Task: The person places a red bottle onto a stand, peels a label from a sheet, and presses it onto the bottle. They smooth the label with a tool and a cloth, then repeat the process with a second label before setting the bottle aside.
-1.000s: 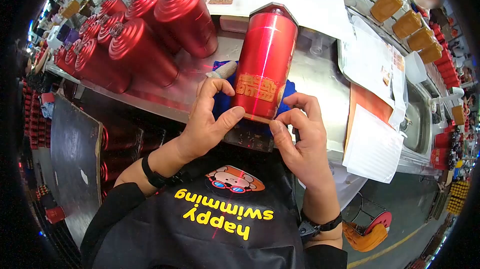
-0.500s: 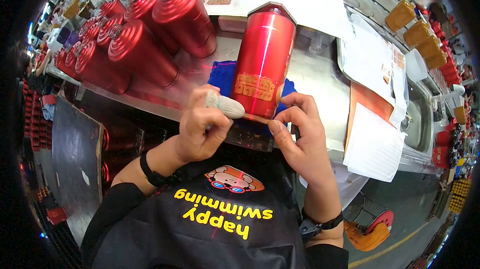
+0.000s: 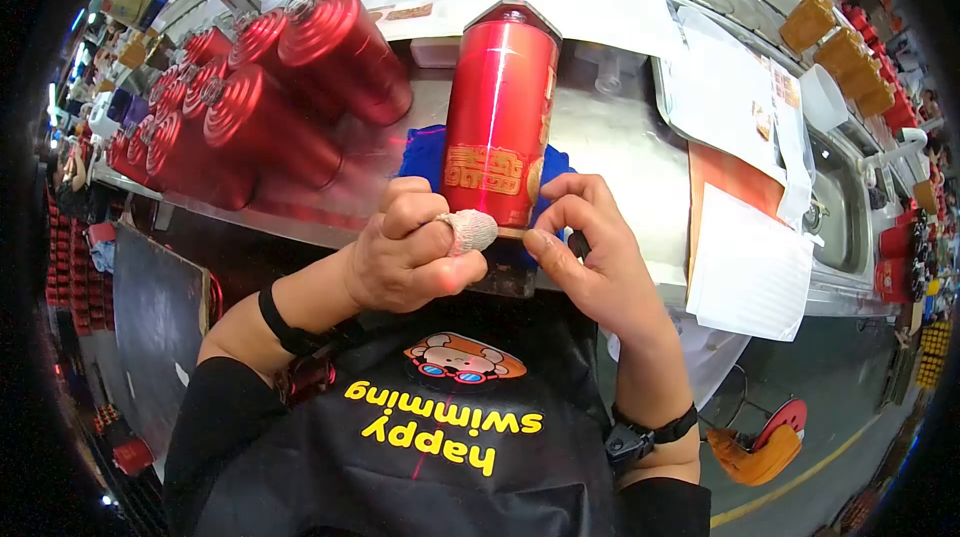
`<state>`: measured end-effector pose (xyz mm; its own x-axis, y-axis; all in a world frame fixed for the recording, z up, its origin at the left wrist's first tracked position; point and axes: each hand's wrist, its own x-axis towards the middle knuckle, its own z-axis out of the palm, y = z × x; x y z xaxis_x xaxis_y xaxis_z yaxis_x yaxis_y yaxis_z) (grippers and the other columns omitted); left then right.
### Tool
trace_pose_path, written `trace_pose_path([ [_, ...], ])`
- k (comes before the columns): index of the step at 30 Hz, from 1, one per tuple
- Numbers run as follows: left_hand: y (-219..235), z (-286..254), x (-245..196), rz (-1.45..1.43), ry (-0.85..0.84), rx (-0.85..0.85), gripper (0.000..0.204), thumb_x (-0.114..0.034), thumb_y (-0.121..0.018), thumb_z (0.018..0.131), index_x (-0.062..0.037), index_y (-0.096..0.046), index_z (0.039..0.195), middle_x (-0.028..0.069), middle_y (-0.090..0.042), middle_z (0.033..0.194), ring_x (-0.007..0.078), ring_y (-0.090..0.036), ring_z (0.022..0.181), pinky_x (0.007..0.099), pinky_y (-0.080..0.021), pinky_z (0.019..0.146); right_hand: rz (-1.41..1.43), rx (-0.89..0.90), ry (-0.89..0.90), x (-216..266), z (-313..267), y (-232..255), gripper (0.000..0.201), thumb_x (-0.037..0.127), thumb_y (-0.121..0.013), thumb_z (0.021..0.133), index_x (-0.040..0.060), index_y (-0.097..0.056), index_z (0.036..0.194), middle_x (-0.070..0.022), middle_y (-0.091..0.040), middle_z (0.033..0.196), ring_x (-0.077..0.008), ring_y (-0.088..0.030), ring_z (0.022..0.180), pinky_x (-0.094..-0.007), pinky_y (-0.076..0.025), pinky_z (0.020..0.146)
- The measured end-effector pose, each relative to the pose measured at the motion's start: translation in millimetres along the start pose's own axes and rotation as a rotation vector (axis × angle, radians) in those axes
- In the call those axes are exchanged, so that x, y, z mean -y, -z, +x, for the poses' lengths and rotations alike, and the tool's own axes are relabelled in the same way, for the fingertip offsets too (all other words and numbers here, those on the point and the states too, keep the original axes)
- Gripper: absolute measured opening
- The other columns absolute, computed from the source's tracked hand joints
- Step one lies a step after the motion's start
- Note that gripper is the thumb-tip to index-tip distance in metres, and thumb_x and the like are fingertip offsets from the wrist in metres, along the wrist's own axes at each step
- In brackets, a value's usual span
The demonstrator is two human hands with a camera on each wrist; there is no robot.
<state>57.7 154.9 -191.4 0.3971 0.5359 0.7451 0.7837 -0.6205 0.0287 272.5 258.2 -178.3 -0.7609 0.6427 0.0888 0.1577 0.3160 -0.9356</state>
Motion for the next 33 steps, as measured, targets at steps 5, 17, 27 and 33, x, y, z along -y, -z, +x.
trace_pose_path([
  [5,-8,5,1,0.033,-0.075,0.031,0.025,-0.021,-0.068,0.068,-0.0238,-0.061,0.092,-0.004,-0.046,0.084,0.0185,-0.046,0.091,0.0334,-0.041,0.077,-0.001,0.007,0.019,-3,1,0,0.016,0.014,-0.07,0.087,0.0026,-0.06,0.088,-0.0103,-0.05,0.114,-0.0195,-0.05,0.105,-0.0281,-0.044,0.081],
  [17,-17,-13,5,-0.092,0.001,-0.057,0.031,-0.013,-0.073,0.063,-0.0148,-0.062,0.091,0.0035,-0.06,0.095,0.0218,-0.053,0.08,0.033,-0.045,0.064,0.02,0.043,0.006,-3,2,4,0.017,0.017,-0.071,0.088,0.004,-0.06,0.087,-0.0108,-0.05,0.112,-0.0205,-0.05,0.106,-0.0304,-0.042,0.088],
  [27,-18,-9,7,-0.086,-0.009,-0.088,0.026,-0.018,-0.072,0.068,-0.0176,-0.062,0.092,-0.002,-0.053,0.086,0.0179,-0.053,0.079,0.0313,-0.043,0.066,0.014,0.062,0.005,-3,3,8,0.018,0.018,-0.071,0.089,0.0041,-0.059,0.087,-0.0096,-0.052,0.111,-0.0197,-0.05,0.104,-0.0302,-0.042,0.089],
  [33,-15,-2,1,-0.079,0.005,-0.056,0.025,-0.015,-0.072,0.069,-0.0162,-0.062,0.092,-0.0012,-0.058,0.089,0.019,-0.054,0.078,0.0325,-0.043,0.064,-0.003,0.073,-0.013,-3,1,11,0.019,0.018,-0.071,0.088,0.0039,-0.059,0.087,-0.0094,-0.052,0.11,-0.02,-0.051,0.104,-0.031,-0.042,0.09],
])
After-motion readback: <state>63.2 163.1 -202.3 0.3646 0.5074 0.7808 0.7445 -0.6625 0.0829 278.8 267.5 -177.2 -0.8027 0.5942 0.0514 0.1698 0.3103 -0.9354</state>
